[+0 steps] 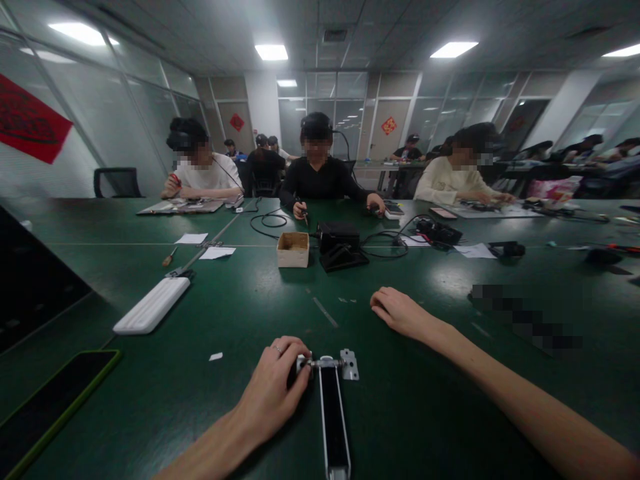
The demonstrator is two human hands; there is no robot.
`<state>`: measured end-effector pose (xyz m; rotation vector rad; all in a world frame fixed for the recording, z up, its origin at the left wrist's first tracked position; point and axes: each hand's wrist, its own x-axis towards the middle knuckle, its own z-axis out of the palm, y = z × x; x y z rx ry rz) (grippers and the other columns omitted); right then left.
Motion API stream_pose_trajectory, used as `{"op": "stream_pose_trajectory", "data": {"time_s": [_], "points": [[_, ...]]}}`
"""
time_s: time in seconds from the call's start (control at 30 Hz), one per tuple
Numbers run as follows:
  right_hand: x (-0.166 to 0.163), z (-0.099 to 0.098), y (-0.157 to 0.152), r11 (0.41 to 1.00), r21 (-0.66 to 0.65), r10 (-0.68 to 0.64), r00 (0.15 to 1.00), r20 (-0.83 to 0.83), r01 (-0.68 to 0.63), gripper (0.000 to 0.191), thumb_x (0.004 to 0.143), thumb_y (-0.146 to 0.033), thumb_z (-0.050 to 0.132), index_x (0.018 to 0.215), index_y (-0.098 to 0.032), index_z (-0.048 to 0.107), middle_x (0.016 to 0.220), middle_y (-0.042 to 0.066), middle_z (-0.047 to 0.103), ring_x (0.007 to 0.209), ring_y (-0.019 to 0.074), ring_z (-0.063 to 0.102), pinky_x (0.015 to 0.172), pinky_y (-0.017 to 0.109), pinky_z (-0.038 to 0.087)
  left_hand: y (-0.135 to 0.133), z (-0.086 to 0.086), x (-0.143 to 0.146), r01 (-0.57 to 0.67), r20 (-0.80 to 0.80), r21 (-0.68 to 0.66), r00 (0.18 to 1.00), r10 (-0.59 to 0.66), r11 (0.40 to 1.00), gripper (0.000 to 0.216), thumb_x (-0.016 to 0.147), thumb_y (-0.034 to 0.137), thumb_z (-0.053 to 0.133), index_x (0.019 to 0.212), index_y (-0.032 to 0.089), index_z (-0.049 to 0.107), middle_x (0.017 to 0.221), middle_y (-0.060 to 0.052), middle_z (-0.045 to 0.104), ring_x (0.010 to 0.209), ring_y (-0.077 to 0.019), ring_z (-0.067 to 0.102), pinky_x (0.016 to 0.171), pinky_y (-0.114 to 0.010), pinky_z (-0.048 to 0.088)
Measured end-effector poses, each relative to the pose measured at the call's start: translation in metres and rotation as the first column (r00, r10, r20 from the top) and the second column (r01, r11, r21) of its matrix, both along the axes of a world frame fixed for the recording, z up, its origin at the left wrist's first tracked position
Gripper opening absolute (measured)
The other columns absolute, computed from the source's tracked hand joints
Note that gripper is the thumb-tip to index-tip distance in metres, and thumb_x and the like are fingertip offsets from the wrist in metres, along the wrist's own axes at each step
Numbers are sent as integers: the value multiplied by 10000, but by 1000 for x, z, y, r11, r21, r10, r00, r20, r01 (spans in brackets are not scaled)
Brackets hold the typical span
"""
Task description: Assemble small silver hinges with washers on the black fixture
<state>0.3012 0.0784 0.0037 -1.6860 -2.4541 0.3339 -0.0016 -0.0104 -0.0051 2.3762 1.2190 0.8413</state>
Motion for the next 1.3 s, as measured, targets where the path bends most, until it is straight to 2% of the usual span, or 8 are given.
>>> {"op": "stream_pose_trajectory", "data": {"time_s": [0.17,0.3,0.5,0.6,0.77,1.1,1.2,1.3], "points": [[-10,8,-10,998,-60,20,998,-54,-23,119,876,-205,493,885,-140,593,907,92,604,802,190,561,715,314,460,0,-3,0,-22,35,33,999,21,999,141,872,180,473,968,210,572,1010,-62,599,922,-228,582,809,-383,491],[-39,23,-35,986,-121,70,950,-305,-111,123,877,-227,527,910,-143,611,851,51,614,698,149,554,620,277,461,-3,-1,0,-34,64,73,998,29,997,230,877,172,499,1105,200,516,995,-65,603,871,-217,582,764,-366,499],[-91,43,-84,952,-149,140,813,-566,-268,107,833,-260,624,859,-164,664,787,9,641,676,121,564,617,248,455,-11,4,3,118,104,266,983,-150,957,89,951,221,497,1037,204,513,884,-40,609,782,-186,580,677,-299,489],[-101,43,-94,935,-219,65,741,-668,-279,90,805,-237,645,846,-161,672,781,7,657,701,128,580,654,256,460,-13,6,5,153,129,315,971,-202,937,60,973,235,486,999,195,524,866,-42,621,767,-172,585,675,-282,489],[-104,33,-93,905,-319,-98,591,-800,-281,135,756,-257,687,827,-152,642,791,8,653,726,133,587,678,259,474,-13,8,5,136,146,332,970,-194,933,94,980,230,472,1008,192,554,878,-52,641,773,-170,610,679,-276,509],[-107,29,-96,949,-244,-42,686,-727,-201,143,740,-256,718,787,-169,615,719,-20,619,645,115,547,607,234,447,-12,7,4,144,139,279,972,-189,949,159,928,161,499,1044,198,602,921,-64,655,816,-176,623,716,-276,528],[-98,35,-90,972,-155,35,757,-653,-178,131,783,-282,684,803,-164,630,733,-10,620,663,119,545,619,240,438,-8,10,0,110,131,243,981,-145,964,162,915,174,501,1008,195,631,915,-62,657,814,-178,622,713,-282,528],[-82,45,-79,981,-104,87,846,-526,-165,126,840,-285,616,830,-162,640,762,3,624,679,122,543,618,245,426,-1,14,-5,53,104,111,992,-64,992,149,888,183,519,955,191,652,888,-49,653,811,-180,618,714,-295,523]]}}
